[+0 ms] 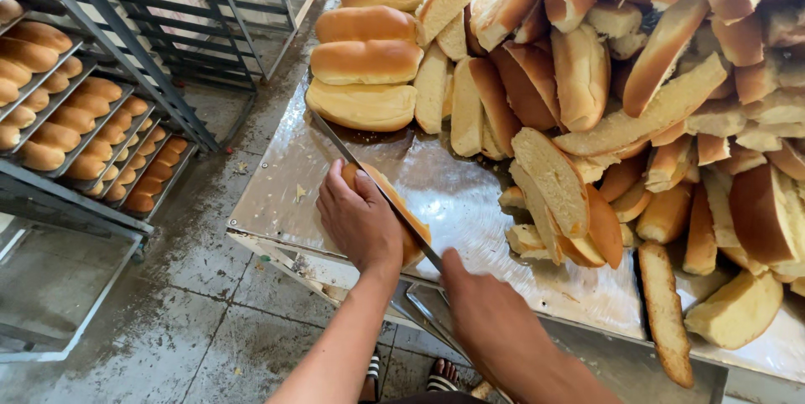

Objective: The person slices multiple long bread rolls in half lengthwise using a long serrated knife on a metal table. The person handles the rolls one at a time, cutting each and placing the halves into a growing pile.

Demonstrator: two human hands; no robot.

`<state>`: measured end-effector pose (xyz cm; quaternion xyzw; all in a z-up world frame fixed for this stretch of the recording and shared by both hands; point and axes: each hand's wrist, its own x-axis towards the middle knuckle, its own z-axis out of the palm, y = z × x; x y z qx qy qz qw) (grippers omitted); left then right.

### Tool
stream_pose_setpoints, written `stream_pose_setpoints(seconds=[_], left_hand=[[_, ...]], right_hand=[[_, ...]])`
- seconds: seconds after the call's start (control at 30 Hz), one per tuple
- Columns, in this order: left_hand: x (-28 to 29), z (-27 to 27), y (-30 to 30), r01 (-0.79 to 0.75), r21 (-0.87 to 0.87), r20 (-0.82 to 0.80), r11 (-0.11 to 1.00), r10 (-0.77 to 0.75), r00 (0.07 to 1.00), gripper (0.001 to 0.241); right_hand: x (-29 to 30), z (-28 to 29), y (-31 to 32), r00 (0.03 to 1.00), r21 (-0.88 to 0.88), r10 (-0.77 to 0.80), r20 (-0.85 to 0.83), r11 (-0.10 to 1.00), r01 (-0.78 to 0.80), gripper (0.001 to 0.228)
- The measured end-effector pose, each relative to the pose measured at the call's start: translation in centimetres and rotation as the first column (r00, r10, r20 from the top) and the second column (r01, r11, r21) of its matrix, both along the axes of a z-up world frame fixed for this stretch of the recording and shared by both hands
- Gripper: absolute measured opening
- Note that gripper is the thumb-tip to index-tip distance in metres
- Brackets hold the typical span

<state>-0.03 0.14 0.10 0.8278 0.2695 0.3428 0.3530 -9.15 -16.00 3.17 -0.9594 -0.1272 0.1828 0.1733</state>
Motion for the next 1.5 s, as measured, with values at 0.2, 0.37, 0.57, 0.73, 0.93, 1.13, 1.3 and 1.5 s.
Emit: stream_pose_setpoints(seconds=[0.2,0.37,0.57,0.73,0.93,1.13,1.3,1.5], left_hand=[[-0.2,0.1,-0.1,0.008,0.014,0.034,1.000,-0.009,0.999,0.036],[-0.6,0.3,0.1,0.039,0.041,0.049,0.998,-0.041,0.998,0.035],[-0.6,0.0,0.5,0.041,0.076,-0.031,0.996,-0.038,0.999,0.042],[-0.9,0.1,1.3,-0.031,0.175,-0.212,0.984,0.068,0.975,0.050],[-1.7,2.7,2.2,0.121,0.027,-0.334,0.992,-0.106,0.937,0.054],[-2.8,4.7,2.5,0.180,-0.142,-0.310,0.974,-0.216,0.926,0.054],[-2.2,6.0,5.8,0.018,-0.190,-0.333,0.982,-0.082,0.939,0.058],[-1.7,4.4,5.6,0.112,-0.307,-0.445,0.945,-0.246,0.861,0.063]], right_hand=[[-4.5,-1.9,-5.1,0.965,-0.184,-0.166,-0.203,0.974,0.129,0.032],[-1.5,-2.8,0.0,0.984,-0.102,-0.107,-0.146,0.990,0.093,0.024],[-3.1,-4.7,-3.4,0.979,-0.117,-0.112,-0.171,0.989,0.092,0.034],[-6.1,-6.5,-6.5,0.967,-0.073,-0.225,-0.122,0.973,0.217,0.054],[-1.6,-5.8,-0.3,0.981,-0.049,-0.167,-0.097,0.985,0.163,0.025],[-2.6,-5.5,-2.7,0.983,-0.142,-0.159,-0.090,0.979,0.145,0.036],[-5.4,-8.3,-7.0,0.964,-0.033,-0.167,0.208,0.983,0.178,0.042],[-5.9,-8.1,-7.5,0.960,-0.096,-0.275,0.053,0.956,0.279,0.026]])
